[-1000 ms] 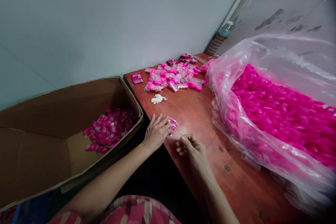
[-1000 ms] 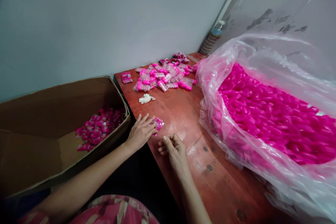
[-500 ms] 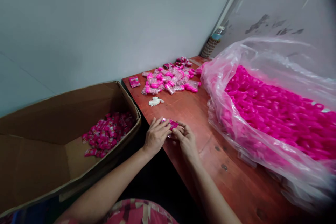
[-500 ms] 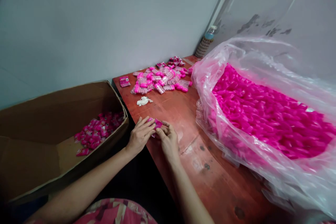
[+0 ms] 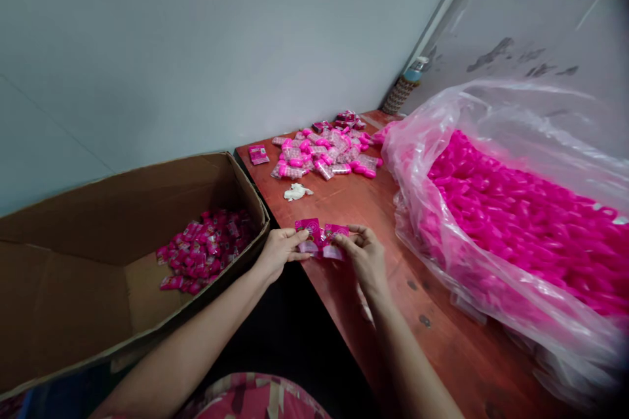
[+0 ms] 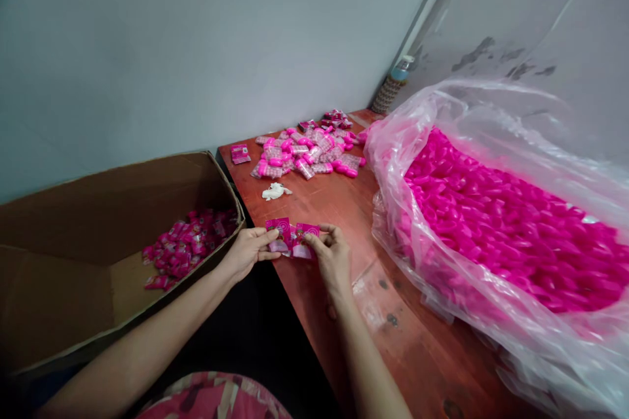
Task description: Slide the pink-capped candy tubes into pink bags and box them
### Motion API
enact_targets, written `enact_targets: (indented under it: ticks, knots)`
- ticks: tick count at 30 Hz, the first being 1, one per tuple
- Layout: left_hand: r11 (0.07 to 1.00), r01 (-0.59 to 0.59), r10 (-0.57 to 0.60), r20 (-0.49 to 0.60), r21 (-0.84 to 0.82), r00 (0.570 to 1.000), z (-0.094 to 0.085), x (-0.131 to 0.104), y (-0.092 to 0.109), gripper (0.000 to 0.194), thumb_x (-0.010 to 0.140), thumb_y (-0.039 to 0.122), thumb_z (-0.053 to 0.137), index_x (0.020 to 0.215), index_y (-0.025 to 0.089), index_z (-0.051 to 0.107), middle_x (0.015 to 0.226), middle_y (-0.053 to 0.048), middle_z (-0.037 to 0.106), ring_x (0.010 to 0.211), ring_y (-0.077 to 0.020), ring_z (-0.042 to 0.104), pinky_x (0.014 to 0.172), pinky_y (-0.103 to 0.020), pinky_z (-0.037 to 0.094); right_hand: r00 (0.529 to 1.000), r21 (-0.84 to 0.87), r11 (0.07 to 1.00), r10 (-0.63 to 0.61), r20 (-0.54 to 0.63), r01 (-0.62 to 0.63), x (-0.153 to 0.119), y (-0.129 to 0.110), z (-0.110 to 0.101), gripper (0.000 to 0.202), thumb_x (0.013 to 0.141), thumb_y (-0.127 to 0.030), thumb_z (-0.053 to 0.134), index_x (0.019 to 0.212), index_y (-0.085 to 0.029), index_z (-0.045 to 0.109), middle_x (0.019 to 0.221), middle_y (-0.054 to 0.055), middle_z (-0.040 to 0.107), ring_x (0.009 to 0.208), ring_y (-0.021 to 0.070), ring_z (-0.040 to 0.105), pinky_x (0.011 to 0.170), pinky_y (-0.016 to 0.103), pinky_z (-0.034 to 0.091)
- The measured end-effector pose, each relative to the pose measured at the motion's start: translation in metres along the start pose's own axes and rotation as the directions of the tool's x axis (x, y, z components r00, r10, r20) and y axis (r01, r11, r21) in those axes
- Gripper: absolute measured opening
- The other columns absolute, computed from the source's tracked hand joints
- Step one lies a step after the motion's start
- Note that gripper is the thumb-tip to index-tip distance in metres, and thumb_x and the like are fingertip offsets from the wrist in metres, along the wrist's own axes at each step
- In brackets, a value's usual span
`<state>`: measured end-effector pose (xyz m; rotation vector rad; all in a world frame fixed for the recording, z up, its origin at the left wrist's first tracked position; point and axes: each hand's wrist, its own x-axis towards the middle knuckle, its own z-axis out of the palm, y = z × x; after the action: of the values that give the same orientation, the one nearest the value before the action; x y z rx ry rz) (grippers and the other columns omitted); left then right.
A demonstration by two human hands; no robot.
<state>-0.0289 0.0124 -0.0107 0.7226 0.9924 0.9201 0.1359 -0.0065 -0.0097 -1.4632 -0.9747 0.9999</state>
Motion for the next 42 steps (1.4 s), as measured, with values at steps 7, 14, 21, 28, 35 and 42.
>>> enact_targets:
  ticks: [7,14,21,28,35,42]
  knots:
    - [0.995,0.038,-0.048,-0.101,-0.095,0.994,0.001,-0.001,-0.002,0.029,0.057,0.032,0.075,0.066,0.008,0.063,0.063,-0.007,0.064,0.053,-0.0119,0.059,0.053,-0.024,0.052,0.981,-0.316,0.929,-0.191,0.041,0.194,0.009,0.0,-0.001,0.037,0.061,-0.038,0.069,0.093,-0.021,0.059,0.087,0.005,0.061,0.077,0.0208,0.056,0.065,0.032,0.043]
    - [0.994,0.005,-0.012,-0.06,-0.112,0.998,0.007,-0.003,-0.002,0.028,0.056,0.031,0.075,0.07,0.009,0.064,0.064,-0.005,0.063,0.054,-0.0112,0.058,0.05,-0.022,0.051,0.939,0.107,0.994,-0.022,0.342,-0.016,0.008,-0.019,0.027,0.02,0.069,-0.033,0.064,0.079,-0.018,0.057,0.067,0.0,0.062,0.06,0.0135,0.056,0.056,0.025,0.043]
    - [0.984,0.043,-0.052,-0.047,-0.171,0.998,-0.005,-0.005,0.004,0.03,0.064,0.037,0.069,0.069,0.008,0.064,0.066,-0.006,0.063,0.058,-0.0125,0.059,0.058,-0.025,0.052,0.948,-0.499,0.837,-0.069,0.311,0.225,0.024,-0.003,0.011,0.016,0.069,-0.036,0.062,0.073,-0.021,0.059,0.06,-0.001,0.06,0.053,0.0143,0.053,0.049,0.023,0.035]
    - [0.983,0.064,-0.069,-0.025,-0.175,0.997,-0.016,-0.003,0.004,0.027,0.067,0.034,0.066,0.069,0.007,0.065,0.067,-0.006,0.063,0.061,-0.0129,0.059,0.061,-0.029,0.053,0.922,-0.801,0.456,-0.208,0.328,0.388,0.107,-0.037,0.026,0.026,0.082,-0.038,0.045,0.093,-0.019,0.059,0.094,0.007,0.063,0.082,0.0187,0.057,0.068,0.025,0.038]
    - [0.981,0.041,-0.071,-0.156,-0.189,0.985,-0.024,0.001,0.01,0.025,0.062,0.031,0.071,0.063,0.007,0.064,0.062,-0.007,0.063,0.056,-0.0129,0.059,0.054,-0.025,0.053,0.969,-0.859,0.449,-0.121,0.214,0.245,0.188,-0.032,0.066,0.024,0.076,-0.031,0.052,0.094,-0.015,0.056,0.097,0.014,0.06,0.092,0.0256,0.054,0.069,0.031,0.037]
    - [0.865,0.003,-0.145,-0.243,-0.501,0.959,-0.023,0.003,0.013,0.017,0.062,0.02,0.072,0.064,0.01,0.059,0.062,-0.004,0.064,0.054,-0.0121,0.06,0.05,-0.024,0.053,0.937,-0.695,0.656,-0.054,0.346,0.294,0.134,-0.038,0.046,0.029,0.08,-0.043,0.045,0.074,-0.016,0.054,0.069,0.004,0.06,0.065,0.0172,0.057,0.057,0.025,0.039]
